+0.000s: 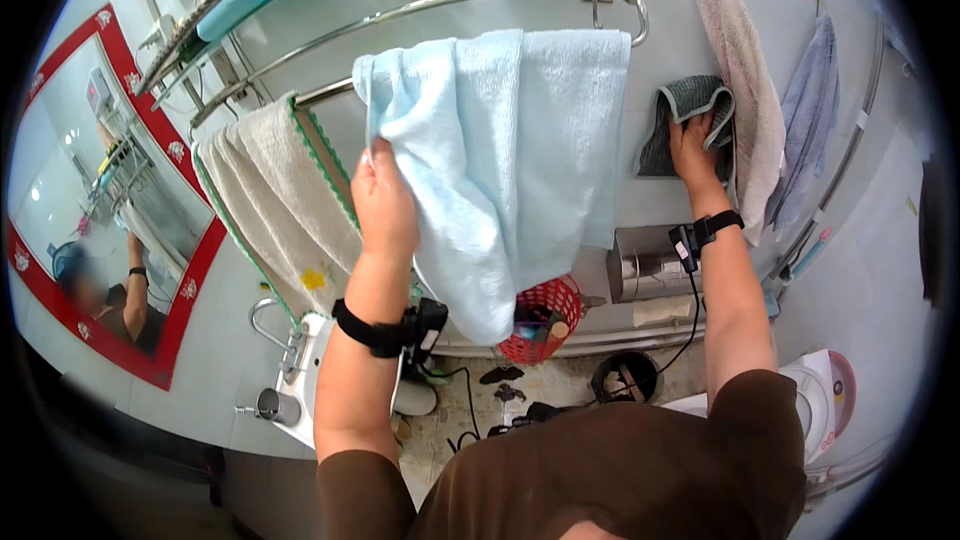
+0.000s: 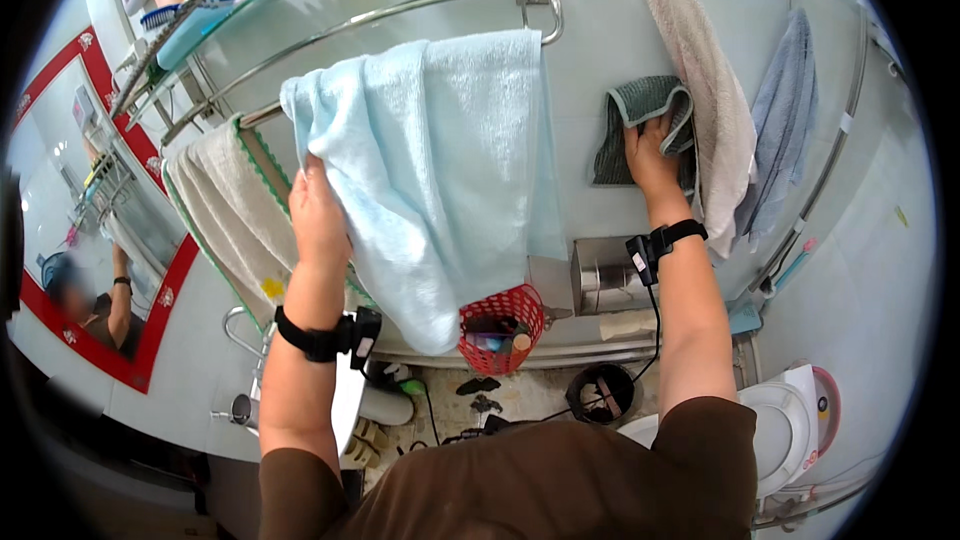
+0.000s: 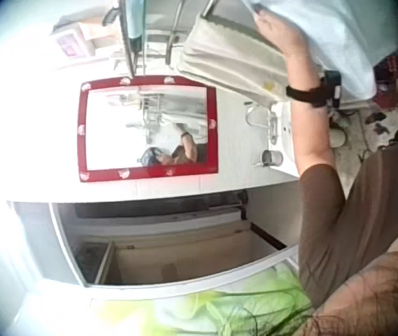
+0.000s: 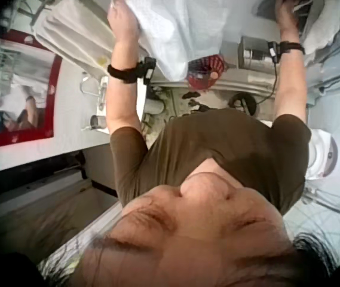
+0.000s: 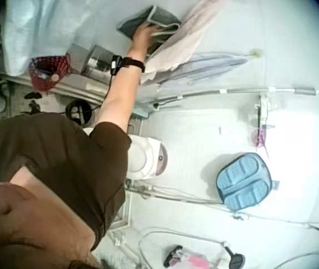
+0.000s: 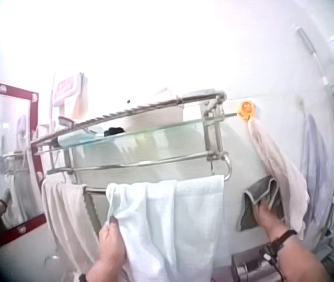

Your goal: The person rinses a cloth in a bathroom sink and wipes the tiled walls and a door frame.

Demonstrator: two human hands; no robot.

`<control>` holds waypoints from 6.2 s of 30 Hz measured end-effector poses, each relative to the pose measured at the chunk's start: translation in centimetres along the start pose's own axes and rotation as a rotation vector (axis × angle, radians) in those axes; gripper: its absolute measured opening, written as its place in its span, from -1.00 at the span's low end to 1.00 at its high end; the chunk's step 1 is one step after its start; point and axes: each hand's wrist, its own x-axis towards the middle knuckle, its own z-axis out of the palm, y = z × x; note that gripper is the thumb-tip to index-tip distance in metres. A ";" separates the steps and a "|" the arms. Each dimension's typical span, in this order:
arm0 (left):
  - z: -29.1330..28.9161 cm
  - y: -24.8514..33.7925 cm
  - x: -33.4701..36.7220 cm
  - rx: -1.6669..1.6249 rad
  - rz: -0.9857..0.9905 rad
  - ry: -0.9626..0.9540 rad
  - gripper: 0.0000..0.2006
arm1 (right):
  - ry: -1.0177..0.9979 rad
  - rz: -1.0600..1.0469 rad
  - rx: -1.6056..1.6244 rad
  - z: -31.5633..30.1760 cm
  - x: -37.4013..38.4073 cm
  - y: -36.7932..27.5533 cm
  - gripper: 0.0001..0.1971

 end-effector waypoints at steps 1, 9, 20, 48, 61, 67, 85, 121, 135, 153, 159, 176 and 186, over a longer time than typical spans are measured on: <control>-0.8 -0.4 0.4 0.007 -0.010 0.011 -0.70 | 0.041 -0.017 0.008 0.1 -0.1 0.0 -0.46; -5.9 -5.2 -1.5 0.766 0.006 -0.076 -0.75 | 0.017 -0.009 0.146 4.2 -3.6 -4.3 -0.57; -11.9 -6.7 -11.1 0.330 -0.263 -0.462 -0.90 | -0.014 0.440 1.101 -8.8 -11.3 -8.2 -0.73; -3.0 -4.2 -29.1 -0.908 -1.751 -0.861 -0.60 | -0.338 0.811 0.348 -41.1 -38.3 -19.6 -0.79; 1.7 -3.2 -39.2 -0.855 -1.693 -1.334 -0.67 | -0.024 1.336 -0.010 -53.4 -49.9 -26.0 -0.73; 5.9 1.7 -46.3 -0.850 -1.743 -1.639 -0.67 | 0.197 1.472 -0.257 -55.7 -51.7 -31.3 -0.75; 4.3 24.0 -69.8 -1.147 -1.683 -2.239 -0.73 | 0.582 1.454 -2.204 -83.4 -60.5 -57.9 -0.71; -1.4 58.0 -111.9 -1.350 0.377 -1.810 -0.56 | 0.704 1.808 -2.188 -85.7 -65.6 -55.6 -0.76; -16.9 56.5 -104.4 -2.184 1.078 -2.604 -0.56 | 0.650 1.666 -2.292 -85.7 -65.5 -55.8 -0.89; -16.6 77.9 -83.7 -2.165 0.335 -1.793 -0.50 | 0.718 1.596 -2.305 -84.6 -65.8 -56.8 -0.90; -19.8 67.2 -93.7 -2.099 0.413 -2.436 -0.62 | 0.685 1.601 -2.248 -85.1 -65.7 -56.5 -0.92; 4.8 61.9 -104.7 -1.607 0.391 -1.923 -0.65 | 0.974 1.503 -2.406 -84.6 -65.2 -54.2 -0.53; 16.1 72.0 -99.3 -1.592 0.809 -1.955 -0.55 | -0.114 0.952 -2.490 -100.1 -36.4 -33.4 -0.32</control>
